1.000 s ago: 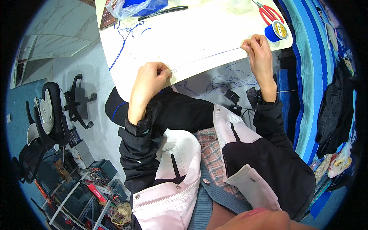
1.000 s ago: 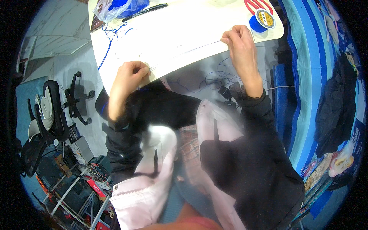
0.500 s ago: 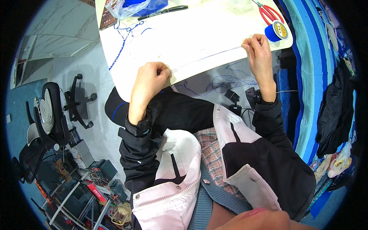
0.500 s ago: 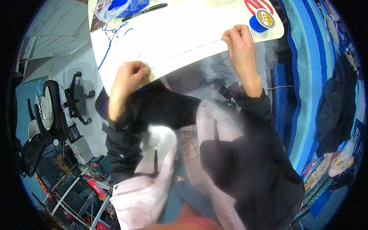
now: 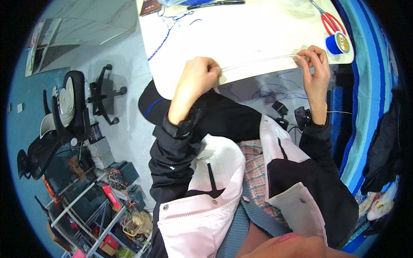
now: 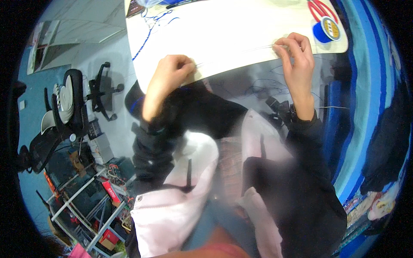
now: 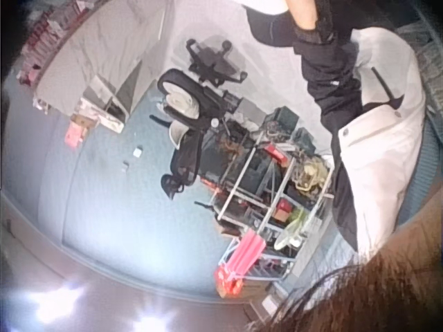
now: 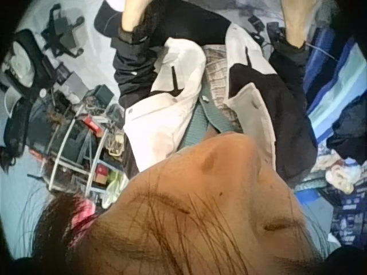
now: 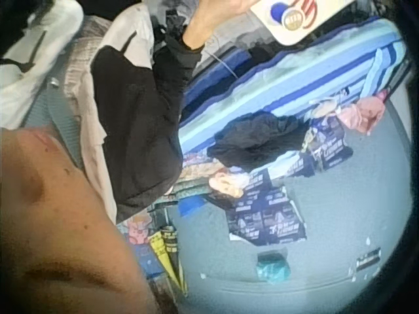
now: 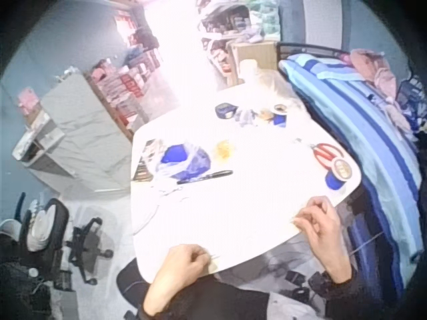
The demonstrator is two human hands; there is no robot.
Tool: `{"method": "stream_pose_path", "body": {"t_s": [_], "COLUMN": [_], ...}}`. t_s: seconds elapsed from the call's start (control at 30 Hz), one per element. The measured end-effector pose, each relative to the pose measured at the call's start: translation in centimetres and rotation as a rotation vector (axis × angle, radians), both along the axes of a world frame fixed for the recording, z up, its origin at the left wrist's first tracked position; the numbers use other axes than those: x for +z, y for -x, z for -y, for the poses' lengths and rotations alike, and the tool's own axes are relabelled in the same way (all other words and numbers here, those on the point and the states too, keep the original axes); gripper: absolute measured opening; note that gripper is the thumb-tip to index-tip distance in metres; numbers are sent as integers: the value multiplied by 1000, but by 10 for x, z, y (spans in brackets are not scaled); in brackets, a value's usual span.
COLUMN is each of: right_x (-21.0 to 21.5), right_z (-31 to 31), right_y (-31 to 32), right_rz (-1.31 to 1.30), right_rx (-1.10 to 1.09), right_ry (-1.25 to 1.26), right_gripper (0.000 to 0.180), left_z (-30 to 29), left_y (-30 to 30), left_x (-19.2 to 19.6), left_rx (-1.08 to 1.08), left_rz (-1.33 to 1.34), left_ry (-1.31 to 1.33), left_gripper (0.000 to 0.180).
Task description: The person threads a blue wire through small beads on a table, then cuts the wire with scissors and continues threading additional beads. The person repeats this process, laying out multiple parallel beaded wire segments on the table.
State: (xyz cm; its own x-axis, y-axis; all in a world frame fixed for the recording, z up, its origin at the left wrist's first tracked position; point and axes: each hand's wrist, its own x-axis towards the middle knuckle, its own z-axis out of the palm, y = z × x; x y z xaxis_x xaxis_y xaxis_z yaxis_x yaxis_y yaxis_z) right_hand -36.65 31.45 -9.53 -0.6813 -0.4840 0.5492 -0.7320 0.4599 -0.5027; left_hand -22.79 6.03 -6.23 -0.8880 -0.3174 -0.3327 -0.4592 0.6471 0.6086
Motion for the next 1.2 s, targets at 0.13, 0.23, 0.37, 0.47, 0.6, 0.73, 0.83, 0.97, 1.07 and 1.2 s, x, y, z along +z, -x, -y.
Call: {"method": "stream_pose_path", "body": {"t_s": [0.13, 0.23, 0.37, 0.47, 0.6, 0.73, 0.83, 0.97, 1.07, 1.2], "right_x": [8, 15, 17, 16, 21, 35, 49, 65, 72, 84], "right_z": [40, 68, 95, 101, 99, 100, 102, 107, 110, 114], "right_y": [-34, -60, -67, -65, -62, -60, -59, -57, -57, -58], "right_rz": [190, 572, 486, 293, 223, 87, 9, -111, -204, -351], "right_rx": [268, 436, 512, 526, 559, 619, 657, 705, 727, 759], "right_ry": [46, 48, -49, 1, 30, 57, 54, 66, 59, 92], "right_gripper": [19, 24, 15, 5, 4, 5, 7, 9, 9, 9], "left_z": [1, 1, 2, 5, 9, 18, 18, 16, 14, 18], "left_y": [-1, -3, -12, -19, -22, -23, -27, -36, -43, -48], "left_x": [0, -2, -1, 2, 6, 13, 22, 39, 46, 57], "left_rx": [28, 67, 93, 88, 19, -161, -149, -86, -90, -151], "left_rz": [-14, -98, -165, -201, -221, -212, -245, -283, -357, -420], "left_ry": [-78, -237, -376, -560, -792, -796, -808, -781, -746, -716], "left_gripper": [19, 17, 18, 14, 12, 16, 16, 15, 15, 15]}}
